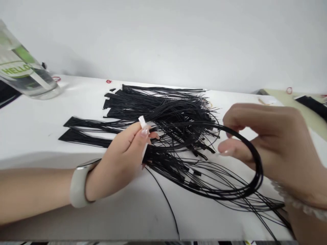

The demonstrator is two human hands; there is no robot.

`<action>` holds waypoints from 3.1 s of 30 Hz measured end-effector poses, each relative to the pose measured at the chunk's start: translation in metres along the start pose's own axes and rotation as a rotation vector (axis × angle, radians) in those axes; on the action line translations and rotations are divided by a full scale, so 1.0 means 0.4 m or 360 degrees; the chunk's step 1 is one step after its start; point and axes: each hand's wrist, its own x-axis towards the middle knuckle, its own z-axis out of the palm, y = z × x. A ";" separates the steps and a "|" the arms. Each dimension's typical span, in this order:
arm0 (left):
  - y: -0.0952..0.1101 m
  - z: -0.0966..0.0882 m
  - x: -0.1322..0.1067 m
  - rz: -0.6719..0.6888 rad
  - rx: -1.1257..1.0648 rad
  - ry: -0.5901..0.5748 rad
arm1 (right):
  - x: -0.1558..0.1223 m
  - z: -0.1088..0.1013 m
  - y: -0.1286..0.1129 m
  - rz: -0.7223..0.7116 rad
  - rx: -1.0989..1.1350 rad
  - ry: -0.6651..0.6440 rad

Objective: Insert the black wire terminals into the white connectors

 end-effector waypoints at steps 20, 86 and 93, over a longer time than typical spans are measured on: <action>-0.003 -0.013 -0.036 0.0493 0.0096 -0.0123 | -0.024 0.088 -0.083 0.0088 0.0685 -0.0856; 0.001 -0.002 -0.021 0.0381 0.0072 -0.0280 | -0.006 0.034 -0.023 -0.0042 0.0223 -0.0676; -0.006 -0.002 -0.019 0.0341 0.0098 -0.0200 | -0.007 0.031 -0.003 0.0052 0.0145 -0.0748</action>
